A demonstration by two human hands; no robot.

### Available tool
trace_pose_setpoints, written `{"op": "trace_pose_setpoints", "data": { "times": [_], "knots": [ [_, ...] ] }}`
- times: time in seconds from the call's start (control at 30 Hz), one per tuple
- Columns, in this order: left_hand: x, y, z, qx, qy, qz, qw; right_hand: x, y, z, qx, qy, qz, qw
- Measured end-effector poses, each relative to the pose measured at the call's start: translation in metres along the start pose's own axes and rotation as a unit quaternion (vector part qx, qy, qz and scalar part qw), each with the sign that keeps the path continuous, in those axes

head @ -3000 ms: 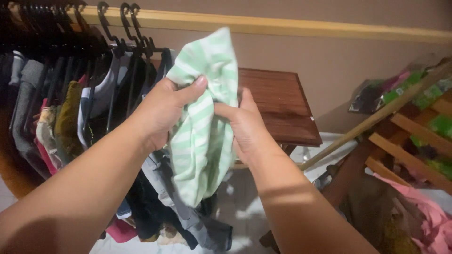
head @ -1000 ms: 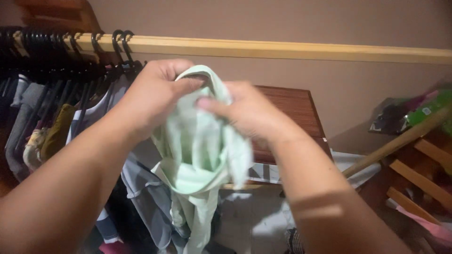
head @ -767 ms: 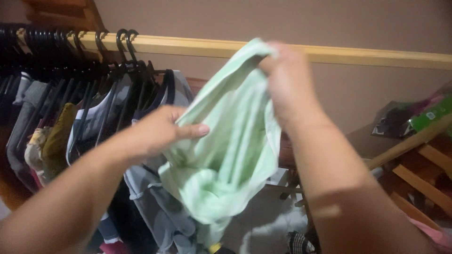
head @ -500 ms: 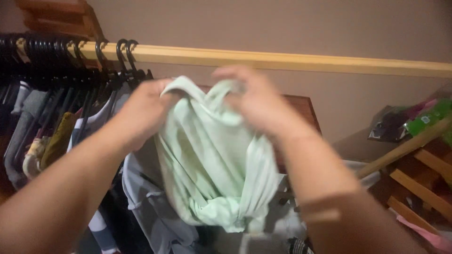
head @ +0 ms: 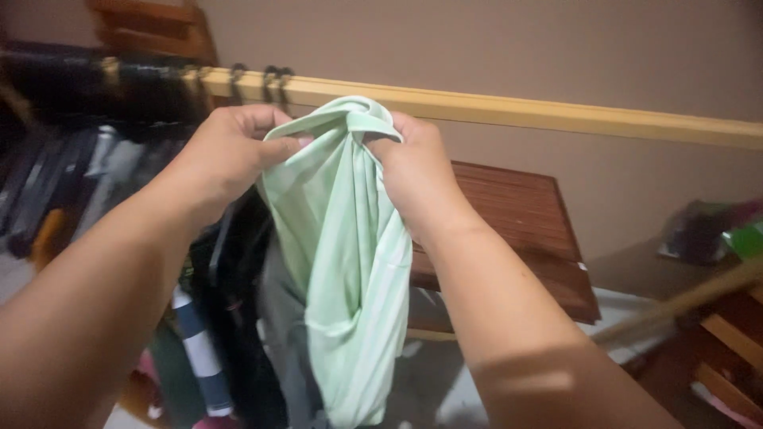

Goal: Hanging various pieces of clothing onto hangers and placing them on a garment rack.

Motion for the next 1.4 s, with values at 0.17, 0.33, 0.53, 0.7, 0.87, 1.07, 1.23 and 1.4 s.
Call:
{"op": "trace_pose_setpoints", "data": {
  "times": [0.17, 0.33, 0.53, 0.7, 0.87, 1.07, 1.23, 1.4],
  "knots": [
    [0.061, -0.034, -0.009, 0.022, 0.04, 0.014, 0.999, -0.06, 0.027, 0.022, -0.012, 0.002, -0.028, 1.0],
    [0.128, -0.095, -0.023, 0.086, 0.098, 0.075, 0.989, -0.124, 0.063, 0.034, -0.016, -0.003, -0.135, 0.991],
    [0.209, -0.16, -0.042, 0.107, 0.271, 0.28, 0.915, -0.154, 0.083, 0.037, 0.007, -0.013, -0.163, 0.986],
    [0.222, -0.2, -0.035, 0.125, 0.243, 0.362, 0.891, -0.152, 0.085, 0.039, 0.0, 0.01, -0.165, 0.986],
    [0.217, -0.214, -0.022, 0.158, 0.2, 0.412, 0.875, -0.158, 0.086, 0.041, -0.006, 0.02, -0.192, 0.981],
    [0.216, -0.215, -0.025, 0.224, 0.148, 0.413, 0.87, -0.177, 0.092, 0.043, -0.041, 0.022, -0.263, 0.964],
    [0.218, -0.195, -0.035, 0.304, 0.113, 0.365, 0.873, -0.199, 0.079, 0.028, -0.093, 0.057, -0.328, 0.938],
    [0.231, -0.258, -0.001, 0.327, 0.077, 0.39, 0.857, -0.221, 0.091, 0.017, -0.117, 0.027, -0.454, 0.883]
  ]
}}
Point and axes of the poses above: each hand's wrist, its own z-axis towards the middle knuckle, its own x-axis out of the back of the hand, y = z × x, the point moved 8 cm from there along z, towards the middle knuckle, and after that the axes turned 5 degrees about z, right-handed, at the moved point
